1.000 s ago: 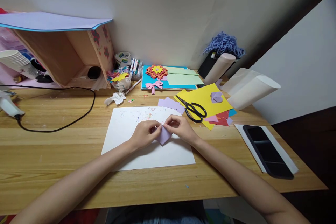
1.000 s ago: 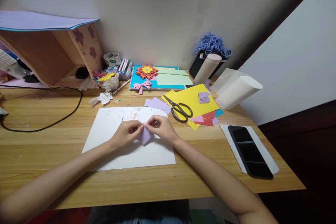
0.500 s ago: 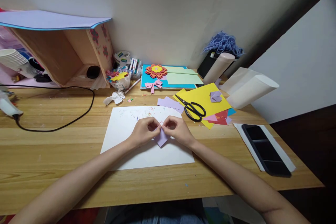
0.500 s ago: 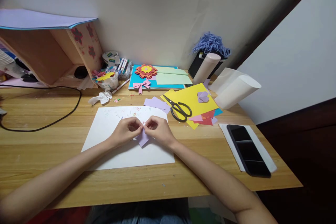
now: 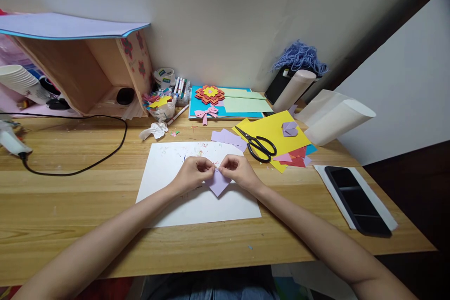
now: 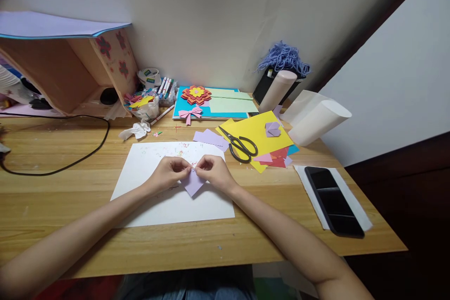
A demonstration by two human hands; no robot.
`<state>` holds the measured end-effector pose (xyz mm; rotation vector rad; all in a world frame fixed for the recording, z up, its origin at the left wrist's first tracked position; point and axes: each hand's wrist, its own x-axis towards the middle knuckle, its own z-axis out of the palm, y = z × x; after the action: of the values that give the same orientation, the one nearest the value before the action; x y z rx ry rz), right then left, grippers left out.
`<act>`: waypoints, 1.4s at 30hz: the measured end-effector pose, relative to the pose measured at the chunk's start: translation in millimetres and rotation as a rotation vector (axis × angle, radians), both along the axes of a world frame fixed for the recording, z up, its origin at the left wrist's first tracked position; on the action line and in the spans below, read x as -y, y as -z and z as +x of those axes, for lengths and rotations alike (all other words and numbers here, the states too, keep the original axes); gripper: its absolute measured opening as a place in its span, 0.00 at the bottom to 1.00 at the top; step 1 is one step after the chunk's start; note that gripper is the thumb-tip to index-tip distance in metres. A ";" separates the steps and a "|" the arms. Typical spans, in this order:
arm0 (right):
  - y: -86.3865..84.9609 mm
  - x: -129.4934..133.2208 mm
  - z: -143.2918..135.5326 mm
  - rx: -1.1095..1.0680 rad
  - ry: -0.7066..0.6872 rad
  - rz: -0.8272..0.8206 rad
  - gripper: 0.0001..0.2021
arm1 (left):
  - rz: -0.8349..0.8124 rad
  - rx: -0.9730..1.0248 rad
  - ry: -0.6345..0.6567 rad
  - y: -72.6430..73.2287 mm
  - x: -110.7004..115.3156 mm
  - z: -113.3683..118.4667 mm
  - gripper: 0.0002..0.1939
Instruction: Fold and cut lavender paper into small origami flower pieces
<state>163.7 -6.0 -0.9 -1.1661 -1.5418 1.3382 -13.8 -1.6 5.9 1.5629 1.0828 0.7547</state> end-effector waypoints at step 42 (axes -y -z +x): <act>-6.7 -4.5 3.8 -0.016 -0.068 -0.063 0.11 | 0.055 0.035 -0.066 -4.5 2.2 -0.6 0.06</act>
<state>167.5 -1.5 5.8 -1.1478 -1.5505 1.4467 -14.5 -3.8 10.4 1.5603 1.1008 0.8602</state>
